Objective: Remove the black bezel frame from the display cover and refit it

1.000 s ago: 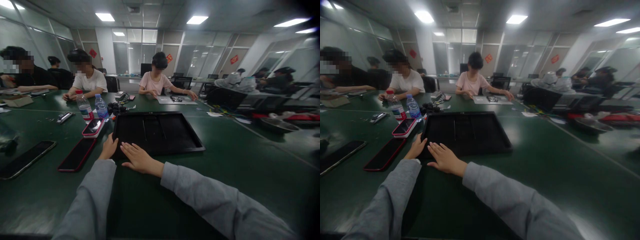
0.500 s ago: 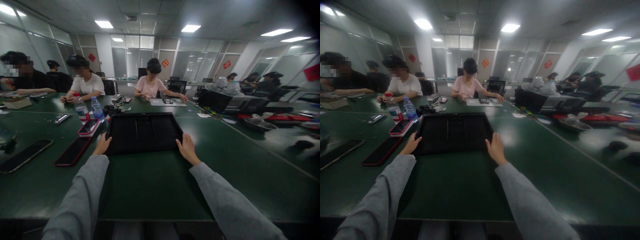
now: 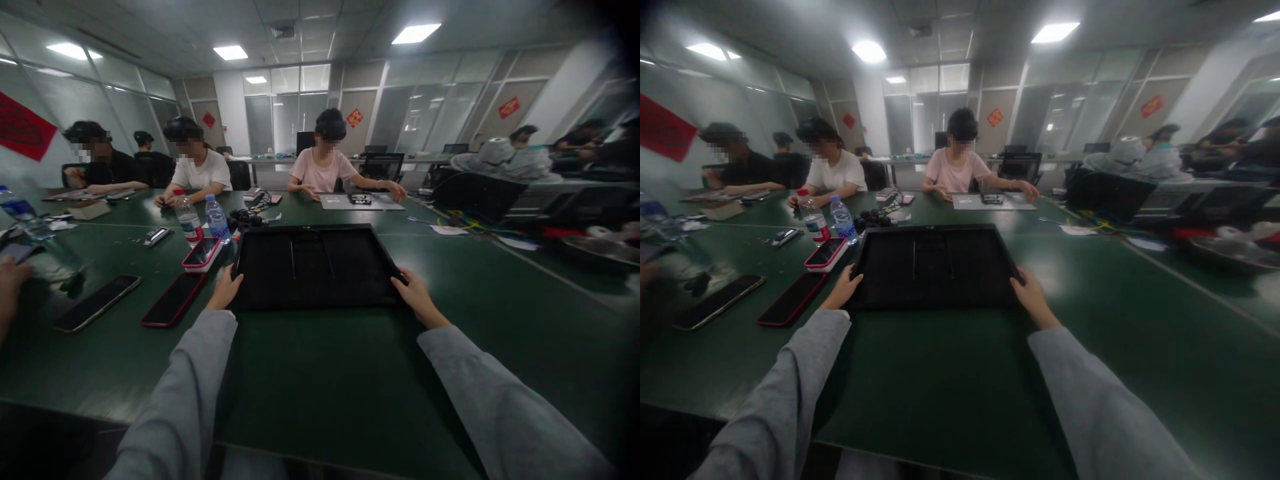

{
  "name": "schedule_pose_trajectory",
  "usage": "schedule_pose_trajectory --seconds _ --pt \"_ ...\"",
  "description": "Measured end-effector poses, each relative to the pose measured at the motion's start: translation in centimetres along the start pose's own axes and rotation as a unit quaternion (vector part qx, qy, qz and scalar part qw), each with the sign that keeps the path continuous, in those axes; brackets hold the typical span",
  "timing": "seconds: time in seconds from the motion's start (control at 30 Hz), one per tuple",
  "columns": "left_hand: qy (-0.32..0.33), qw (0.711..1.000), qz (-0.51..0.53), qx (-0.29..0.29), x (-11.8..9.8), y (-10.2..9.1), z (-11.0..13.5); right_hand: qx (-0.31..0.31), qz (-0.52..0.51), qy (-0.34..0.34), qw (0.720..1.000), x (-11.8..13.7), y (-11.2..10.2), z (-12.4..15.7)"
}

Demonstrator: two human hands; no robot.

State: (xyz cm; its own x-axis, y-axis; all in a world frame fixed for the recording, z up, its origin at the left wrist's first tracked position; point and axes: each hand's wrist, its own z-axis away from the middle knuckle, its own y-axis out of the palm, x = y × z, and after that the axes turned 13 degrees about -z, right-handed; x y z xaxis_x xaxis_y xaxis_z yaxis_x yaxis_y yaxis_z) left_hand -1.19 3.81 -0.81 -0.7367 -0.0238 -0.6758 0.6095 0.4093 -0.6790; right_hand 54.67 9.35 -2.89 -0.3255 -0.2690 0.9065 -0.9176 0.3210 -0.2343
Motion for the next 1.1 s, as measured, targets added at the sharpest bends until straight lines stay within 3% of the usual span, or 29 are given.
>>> schedule_pose_trajectory --seconds 0.13,0.27,0.4,0.57,0.83,1.1 --pt "-0.004 1.0 -0.008 0.006 0.1 -0.2 -0.1 0.004 -0.018 0.03 0.999 0.5 -0.2 0.4" --pt "-0.003 0.999 -0.036 -0.015 1.0 -0.8 -0.5 0.046 -0.061 0.093 0.993 1.9 -0.7 1.2" --pt "-0.014 1.0 0.004 0.014 2.3 -1.2 -1.1 0.087 -0.06 0.077 0.991 2.9 -0.7 1.3" --pt "-0.023 0.998 0.062 0.024 3.0 -1.0 -1.3 0.095 -0.06 0.083 0.99 3.8 0.9 -1.1" --pt "-0.049 0.996 0.072 0.008 1.1 -1.5 -0.5 0.071 -0.11 0.102 0.986 2.2 2.2 -4.8" --pt "-0.033 0.998 0.062 -0.004 1.1 -1.4 -0.4 0.04 -0.155 0.11 0.981 2.7 0.6 -1.2"
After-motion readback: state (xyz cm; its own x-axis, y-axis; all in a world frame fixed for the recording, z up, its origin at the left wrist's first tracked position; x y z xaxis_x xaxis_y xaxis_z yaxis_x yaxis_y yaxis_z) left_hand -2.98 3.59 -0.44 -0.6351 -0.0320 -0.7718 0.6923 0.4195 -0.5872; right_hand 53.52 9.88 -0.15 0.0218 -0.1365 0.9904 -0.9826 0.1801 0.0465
